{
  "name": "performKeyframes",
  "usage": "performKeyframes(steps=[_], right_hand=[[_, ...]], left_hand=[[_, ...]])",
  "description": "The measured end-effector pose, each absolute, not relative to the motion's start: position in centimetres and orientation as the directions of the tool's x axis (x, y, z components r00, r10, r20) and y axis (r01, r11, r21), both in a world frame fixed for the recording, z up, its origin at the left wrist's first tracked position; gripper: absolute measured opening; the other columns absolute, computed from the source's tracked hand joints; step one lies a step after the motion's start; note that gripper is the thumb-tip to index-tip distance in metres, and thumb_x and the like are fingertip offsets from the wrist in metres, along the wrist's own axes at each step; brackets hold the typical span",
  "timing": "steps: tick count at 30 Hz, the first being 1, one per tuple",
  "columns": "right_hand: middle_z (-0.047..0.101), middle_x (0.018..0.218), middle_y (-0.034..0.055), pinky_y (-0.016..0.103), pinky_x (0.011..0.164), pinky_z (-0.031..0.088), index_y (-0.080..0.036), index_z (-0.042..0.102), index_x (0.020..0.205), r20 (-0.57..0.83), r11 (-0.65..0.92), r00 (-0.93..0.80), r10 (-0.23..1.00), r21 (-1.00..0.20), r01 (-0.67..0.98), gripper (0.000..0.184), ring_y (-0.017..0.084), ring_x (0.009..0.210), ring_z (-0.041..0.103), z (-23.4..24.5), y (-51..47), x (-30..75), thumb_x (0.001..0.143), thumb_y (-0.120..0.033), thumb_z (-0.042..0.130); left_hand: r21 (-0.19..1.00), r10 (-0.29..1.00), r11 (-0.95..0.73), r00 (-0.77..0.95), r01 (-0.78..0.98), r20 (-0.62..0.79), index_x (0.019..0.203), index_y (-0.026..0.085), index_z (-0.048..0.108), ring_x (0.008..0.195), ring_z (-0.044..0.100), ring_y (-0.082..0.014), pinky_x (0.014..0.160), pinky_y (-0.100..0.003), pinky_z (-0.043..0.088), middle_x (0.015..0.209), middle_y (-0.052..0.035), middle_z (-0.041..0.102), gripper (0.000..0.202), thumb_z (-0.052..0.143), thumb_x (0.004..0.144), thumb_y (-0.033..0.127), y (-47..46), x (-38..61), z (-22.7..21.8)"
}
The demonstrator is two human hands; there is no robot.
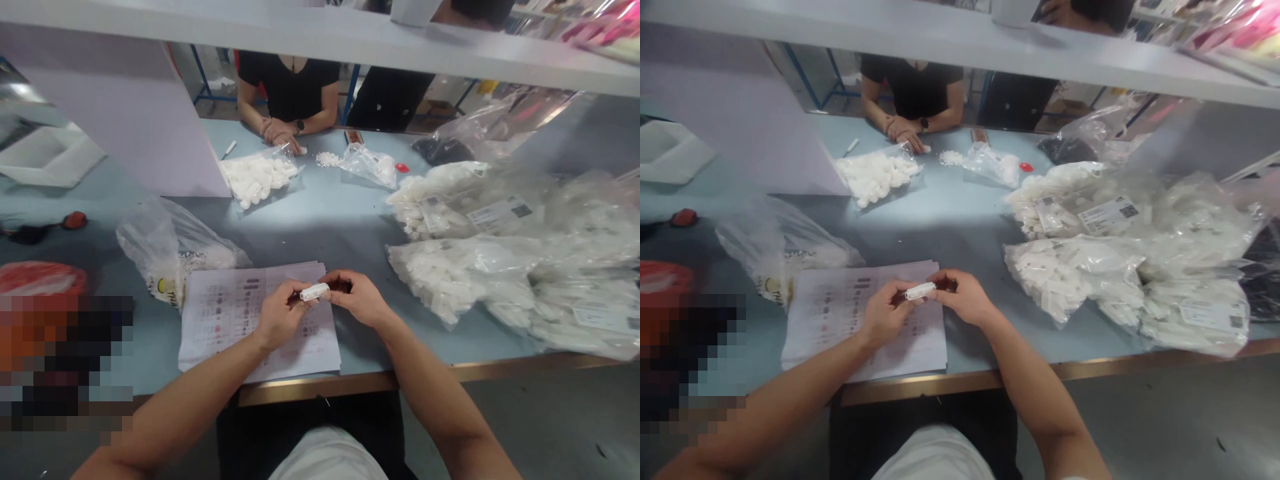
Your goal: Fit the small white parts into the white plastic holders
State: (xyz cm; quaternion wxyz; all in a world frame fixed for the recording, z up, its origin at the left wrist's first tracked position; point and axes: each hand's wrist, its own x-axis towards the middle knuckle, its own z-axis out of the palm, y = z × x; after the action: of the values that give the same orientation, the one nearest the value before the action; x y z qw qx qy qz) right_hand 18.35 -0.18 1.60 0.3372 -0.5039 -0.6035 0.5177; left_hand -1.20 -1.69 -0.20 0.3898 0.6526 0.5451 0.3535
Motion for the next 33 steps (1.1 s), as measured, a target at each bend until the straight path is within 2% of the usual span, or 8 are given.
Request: performKeyframes(steps=[2, 6, 10, 15, 18, 21, 27, 33], right_hand=[[0.068, 0.084, 0.0019, 0.025, 0.065, 0.043, -0.019, 0.068, 0.094, -0.123, -0.05, -0.257, 0.958, -0.961, 0.273, 0.027, 0.013, 0.072, 0.057, 1.6, -0.2, 18.3, 0.073, -0.035, 0.069], [0.069, 0.087, 0.0024, 0.026, 0.067, 0.044, -0.019, 0.067, 0.1, -0.072, -0.028, -0.149, 0.986, -0.959, 0.283, 0.034, 0.014, 0.073, 0.058, 1.5, 0.3, 19.2, 0.07, -0.034, 0.072], [0.068, 0.08, 0.0017, 0.028, 0.07, 0.044, -0.02, 0.067, 0.085, 0.07, 0.043, 0.037, 0.997, -0.866, 0.499, 0.014, 0.014, 0.07, 0.058, 1.4, 1.2, 21.6, 0.075, -0.029, 0.065], [0.066, 0.079, 0.0029, 0.029, 0.069, 0.043, -0.019, 0.066, 0.078, 0.058, 0.162, -0.161, 0.985, -0.623, 0.765, 0.005, 0.016, 0.073, 0.058, 0.6, 1.9, 23.9, 0.078, -0.016, 0.062], [0.065, 0.081, 0.0038, 0.028, 0.069, 0.042, -0.019, 0.065, 0.081, 0.027, 0.221, -0.24, 0.97, -0.501, 0.837, 0.006, 0.016, 0.075, 0.057, -0.1, 2.0, 24.1, 0.079, -0.014, 0.062], [0.064, 0.081, 0.0045, 0.026, 0.068, 0.04, -0.019, 0.063, 0.081, -0.006, 0.22, -0.248, 0.969, -0.443, 0.869, 0.005, 0.016, 0.075, 0.057, -0.6, 1.8, 23.9, 0.081, -0.014, 0.06], [0.063, 0.079, 0.0062, 0.026, 0.064, 0.038, -0.019, 0.059, 0.08, -0.023, 0.214, -0.242, 0.97, -0.395, 0.893, 0.007, 0.017, 0.071, 0.056, -0.5, 1.5, 23.8, 0.084, -0.016, 0.055], [0.063, 0.073, 0.0024, 0.026, 0.064, 0.04, -0.019, 0.058, 0.075, 0.006, 0.15, -0.174, 0.985, -0.542, 0.827, 0.01, 0.016, 0.068, 0.056, 0.9, 1.7, 23.6, 0.075, -0.01, 0.054]], left_hand=[[0.91, 0.989, -0.075, 0.15, 0.408, 0.014, 0.095, 0.022, 0.064, 0.078, 0.066, -0.0169, 0.07, -0.027, 0.051, 0.087, -0.0009, 0.071, 0.027, 0.065, 0.077, 0.042, -1.7, -1.1, -0.1], [0.948, 0.991, 0.036, 0.11, 0.315, -0.075, 0.098, 0.021, 0.061, 0.076, 0.068, -0.0183, 0.071, -0.03, 0.052, 0.085, -0.0023, 0.071, 0.03, 0.066, 0.076, 0.041, -1.5, -1.0, -0.4], [0.96, 0.994, 0.058, 0.075, 0.274, -0.081, 0.097, 0.02, 0.06, 0.076, 0.069, -0.0191, 0.072, -0.032, 0.053, 0.087, -0.0031, 0.071, 0.032, 0.069, 0.074, 0.04, -1.2, -1.1, -0.9], [0.975, 0.989, 0.068, 0.112, 0.21, -0.093, 0.097, 0.02, 0.057, 0.077, 0.069, -0.0189, 0.073, -0.032, 0.054, 0.083, -0.0012, 0.07, 0.029, 0.066, 0.076, 0.038, -1.0, -1.0, -0.6], [0.971, 0.989, 0.079, 0.107, 0.226, -0.105, 0.097, 0.02, 0.057, 0.077, 0.069, -0.0195, 0.074, -0.033, 0.054, 0.084, -0.0014, 0.07, 0.03, 0.067, 0.075, 0.038, -1.1, -1.0, -0.5], [0.969, 0.988, 0.084, 0.11, 0.232, -0.112, 0.097, 0.02, 0.057, 0.076, 0.069, -0.0196, 0.074, -0.033, 0.054, 0.084, -0.0017, 0.071, 0.031, 0.067, 0.075, 0.039, -1.1, -1.0, -0.6], [0.959, 0.988, 0.082, 0.106, 0.271, -0.114, 0.098, 0.02, 0.057, 0.075, 0.069, -0.0189, 0.074, -0.033, 0.054, 0.087, -0.0025, 0.071, 0.031, 0.066, 0.075, 0.04, -1.1, -1.1, -0.9], [0.969, 0.986, 0.101, 0.109, 0.223, -0.128, 0.098, 0.019, 0.057, 0.076, 0.069, -0.0204, 0.073, -0.034, 0.054, 0.087, -0.0039, 0.07, 0.034, 0.068, 0.074, 0.041, -1.0, -1.0, -1.2]])
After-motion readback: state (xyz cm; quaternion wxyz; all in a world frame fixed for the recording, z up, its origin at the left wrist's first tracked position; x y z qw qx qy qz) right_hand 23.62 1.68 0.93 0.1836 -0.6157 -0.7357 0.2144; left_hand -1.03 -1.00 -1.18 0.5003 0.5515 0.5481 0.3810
